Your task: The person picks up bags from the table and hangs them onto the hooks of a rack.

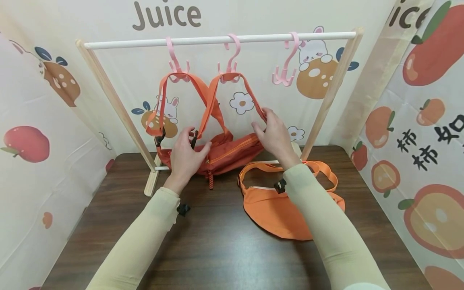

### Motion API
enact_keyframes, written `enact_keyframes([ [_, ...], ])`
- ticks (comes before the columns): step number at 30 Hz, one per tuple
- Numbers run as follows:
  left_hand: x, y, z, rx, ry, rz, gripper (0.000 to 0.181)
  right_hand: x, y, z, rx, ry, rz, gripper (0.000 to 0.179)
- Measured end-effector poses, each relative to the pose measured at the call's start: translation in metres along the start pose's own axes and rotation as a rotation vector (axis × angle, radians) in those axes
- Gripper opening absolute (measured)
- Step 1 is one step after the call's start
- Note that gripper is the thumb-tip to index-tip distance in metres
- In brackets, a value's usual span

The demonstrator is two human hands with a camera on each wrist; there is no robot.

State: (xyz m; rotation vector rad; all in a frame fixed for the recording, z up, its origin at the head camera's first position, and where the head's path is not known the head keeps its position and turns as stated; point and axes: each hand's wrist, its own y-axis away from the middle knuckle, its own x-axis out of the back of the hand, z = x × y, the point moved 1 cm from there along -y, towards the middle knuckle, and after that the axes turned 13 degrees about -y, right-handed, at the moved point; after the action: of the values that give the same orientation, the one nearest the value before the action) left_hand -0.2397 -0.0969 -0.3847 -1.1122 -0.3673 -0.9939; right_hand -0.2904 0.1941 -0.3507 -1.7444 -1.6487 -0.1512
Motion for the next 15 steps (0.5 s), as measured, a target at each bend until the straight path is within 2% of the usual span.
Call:
enact_keyframes([
  [15,0.004,0.018,-0.009,0.033,0.026,-0.014,0.083,0.003,0.019,0.007,-0.024,0.008,0.011,0.079],
])
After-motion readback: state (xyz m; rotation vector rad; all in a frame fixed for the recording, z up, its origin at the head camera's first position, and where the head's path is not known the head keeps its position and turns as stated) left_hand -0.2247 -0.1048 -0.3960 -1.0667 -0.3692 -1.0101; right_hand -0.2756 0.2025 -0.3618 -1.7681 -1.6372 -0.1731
